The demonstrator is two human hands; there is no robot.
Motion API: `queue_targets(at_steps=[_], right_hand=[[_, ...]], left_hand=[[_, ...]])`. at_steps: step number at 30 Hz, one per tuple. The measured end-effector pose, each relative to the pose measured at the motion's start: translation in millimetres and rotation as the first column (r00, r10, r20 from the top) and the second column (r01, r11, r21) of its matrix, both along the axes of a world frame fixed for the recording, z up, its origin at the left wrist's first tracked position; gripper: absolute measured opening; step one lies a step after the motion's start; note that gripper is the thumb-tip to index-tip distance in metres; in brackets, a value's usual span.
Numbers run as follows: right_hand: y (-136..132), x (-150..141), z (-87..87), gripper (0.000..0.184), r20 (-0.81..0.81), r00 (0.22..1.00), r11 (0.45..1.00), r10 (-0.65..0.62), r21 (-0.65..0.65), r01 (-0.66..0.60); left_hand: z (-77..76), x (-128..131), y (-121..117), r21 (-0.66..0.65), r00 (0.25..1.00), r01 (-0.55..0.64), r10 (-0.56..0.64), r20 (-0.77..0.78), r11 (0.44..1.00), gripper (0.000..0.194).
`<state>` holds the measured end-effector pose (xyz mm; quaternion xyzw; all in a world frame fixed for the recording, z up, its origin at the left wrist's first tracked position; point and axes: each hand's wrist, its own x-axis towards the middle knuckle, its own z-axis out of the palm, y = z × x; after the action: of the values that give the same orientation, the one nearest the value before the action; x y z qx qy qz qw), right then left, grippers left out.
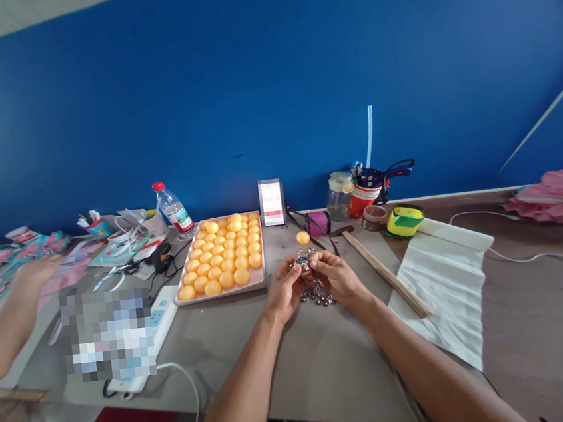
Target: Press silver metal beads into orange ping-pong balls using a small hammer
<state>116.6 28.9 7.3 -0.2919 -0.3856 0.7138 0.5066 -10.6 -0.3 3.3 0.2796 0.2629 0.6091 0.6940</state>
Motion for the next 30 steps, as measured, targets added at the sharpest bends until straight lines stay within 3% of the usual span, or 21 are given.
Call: queue_targets(at_steps=[15,30], right_hand=[[0.7,1.6,2.1,0.029,-0.002,0.995,0.994,0.096,0.053,-0.096],[2.7,4.1,3.1,0.029,0.016,0.995,0.991,0.102,-0.092,-0.100]], left_hand=[[1.1,-0.2,1.3,-0.025,0.999,-0.034,0.034,0.001,0.999,0.027],[1.1,1.0,2.1,-0.042,0.997,-0.067,0.066,-0.029,0.997,0.033]])
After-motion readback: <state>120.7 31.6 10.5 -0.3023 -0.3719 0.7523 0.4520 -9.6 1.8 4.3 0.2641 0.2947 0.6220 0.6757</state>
